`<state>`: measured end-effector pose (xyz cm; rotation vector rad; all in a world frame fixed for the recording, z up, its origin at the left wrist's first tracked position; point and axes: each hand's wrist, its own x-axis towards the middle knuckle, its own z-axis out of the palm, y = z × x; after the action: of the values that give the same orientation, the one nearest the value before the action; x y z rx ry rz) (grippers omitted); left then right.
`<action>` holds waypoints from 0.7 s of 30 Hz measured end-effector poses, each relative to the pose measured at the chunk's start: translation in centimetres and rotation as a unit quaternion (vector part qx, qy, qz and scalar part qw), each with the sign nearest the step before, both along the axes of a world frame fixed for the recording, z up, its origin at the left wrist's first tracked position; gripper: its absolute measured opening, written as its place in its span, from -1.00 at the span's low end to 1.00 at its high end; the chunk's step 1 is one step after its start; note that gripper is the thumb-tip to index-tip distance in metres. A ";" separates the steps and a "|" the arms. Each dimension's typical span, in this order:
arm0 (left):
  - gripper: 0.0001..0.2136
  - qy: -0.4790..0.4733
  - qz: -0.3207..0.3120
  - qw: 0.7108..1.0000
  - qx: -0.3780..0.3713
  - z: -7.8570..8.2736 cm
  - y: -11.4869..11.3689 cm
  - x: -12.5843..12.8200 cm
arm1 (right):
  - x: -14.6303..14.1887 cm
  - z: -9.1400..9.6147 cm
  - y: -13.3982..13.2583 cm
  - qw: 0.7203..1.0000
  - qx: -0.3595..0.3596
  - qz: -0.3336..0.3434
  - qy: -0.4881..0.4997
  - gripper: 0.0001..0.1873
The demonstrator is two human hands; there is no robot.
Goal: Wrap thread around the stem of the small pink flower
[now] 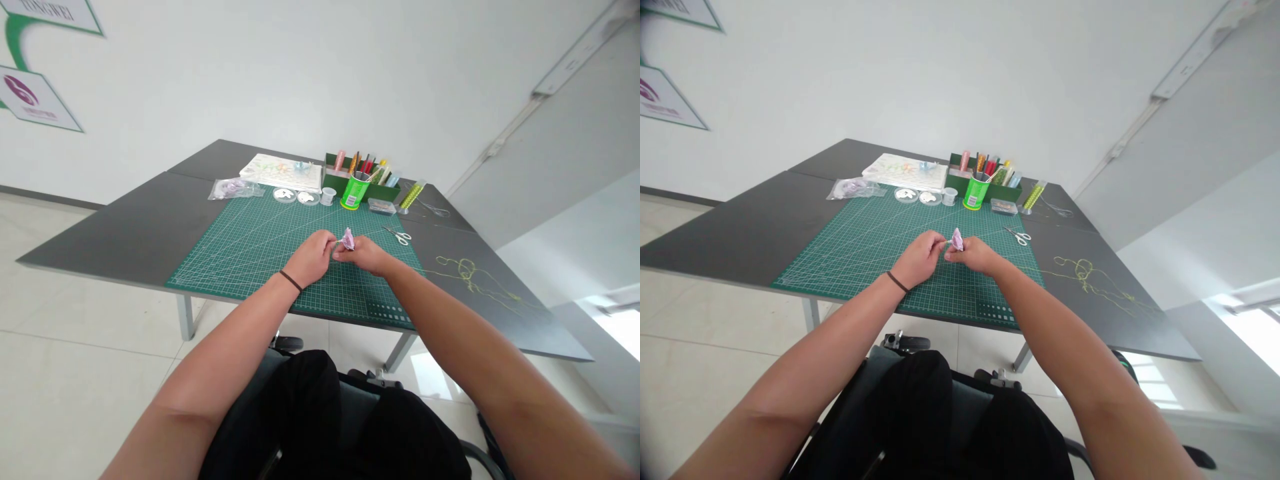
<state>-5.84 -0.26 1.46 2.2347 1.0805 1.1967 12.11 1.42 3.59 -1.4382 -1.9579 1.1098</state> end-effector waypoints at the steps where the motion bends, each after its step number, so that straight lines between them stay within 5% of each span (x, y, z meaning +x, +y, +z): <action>1: -0.89 -0.003 0.002 1.000 -0.001 0.0 0.0 0.1 | -0.1 -0.1 -0.1 1.000 -0.004 0.000 0.009 -0.64; 12: -0.93 -0.041 0.021 0.999 -0.018 0.4 -0.1 0.1 | -0.1 -2.2 -1.3 0.992 0.022 -0.049 0.116 -0.74; 17: -0.93 -0.062 0.023 0.997 -0.043 0.5 0.0 0.3 | -0.9 -3.7 -1.3 0.959 0.091 -0.078 0.258 -0.48; 21: -0.93 -0.081 0.031 0.995 -0.056 0.4 0.0 0.6 | -2.8 -4.0 -1.8 0.920 0.042 -0.055 0.385 -0.57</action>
<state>-5.27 -0.23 1.89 1.9976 1.1295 1.2850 9.34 -0.35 -0.38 -0.8475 -1.3228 1.2650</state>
